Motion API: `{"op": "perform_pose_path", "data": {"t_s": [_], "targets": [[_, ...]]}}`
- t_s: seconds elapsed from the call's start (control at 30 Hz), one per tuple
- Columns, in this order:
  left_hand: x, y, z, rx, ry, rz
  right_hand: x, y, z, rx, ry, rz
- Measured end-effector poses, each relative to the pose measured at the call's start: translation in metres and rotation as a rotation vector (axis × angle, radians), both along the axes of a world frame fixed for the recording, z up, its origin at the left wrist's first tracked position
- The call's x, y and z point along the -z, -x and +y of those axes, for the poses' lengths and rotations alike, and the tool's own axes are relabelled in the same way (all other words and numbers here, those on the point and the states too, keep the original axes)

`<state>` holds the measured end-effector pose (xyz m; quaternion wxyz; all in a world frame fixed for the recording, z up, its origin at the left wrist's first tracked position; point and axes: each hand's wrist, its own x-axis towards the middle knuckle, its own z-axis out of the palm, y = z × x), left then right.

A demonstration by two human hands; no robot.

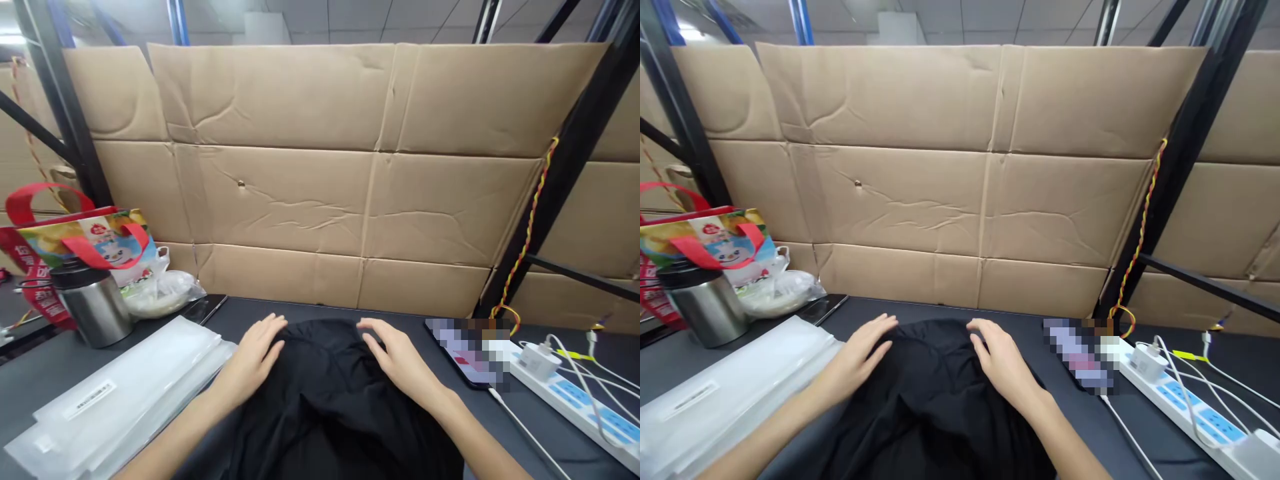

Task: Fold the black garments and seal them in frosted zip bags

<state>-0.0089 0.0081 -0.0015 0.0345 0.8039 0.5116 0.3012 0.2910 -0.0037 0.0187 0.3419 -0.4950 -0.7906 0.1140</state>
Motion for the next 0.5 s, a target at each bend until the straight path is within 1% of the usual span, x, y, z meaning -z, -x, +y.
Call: {"op": "perform_pose_path", "data": {"t_s": [0.03,0.1,0.17,0.2,0.23,0.3,0.4,0.5], "targets": [[-0.001,-0.005,-0.015,0.111,0.055,0.030,-0.002,-0.001,-0.010,-0.057,0.035,-0.016],[-0.006,-0.015,-0.045,0.308,0.227,0.106,-0.004,-0.005,-0.030,-0.146,0.144,-0.078],[-0.012,-0.024,-0.069,0.445,0.358,0.198,0.000,-0.011,-0.045,-0.165,0.252,-0.166],[-0.014,-0.027,-0.077,0.492,0.386,0.243,0.003,-0.015,-0.049,-0.161,0.298,-0.210],[-0.015,-0.030,-0.082,0.528,0.389,0.284,0.007,-0.019,-0.052,-0.159,0.339,-0.248],[-0.012,-0.031,-0.086,0.579,0.347,0.348,0.014,-0.028,-0.052,-0.166,0.405,-0.294],[0.000,-0.024,-0.084,0.599,0.234,0.414,0.024,-0.038,-0.047,-0.187,0.429,-0.293],[0.013,-0.009,-0.083,0.620,0.152,0.428,0.028,-0.041,-0.043,-0.198,0.431,-0.288]]}}
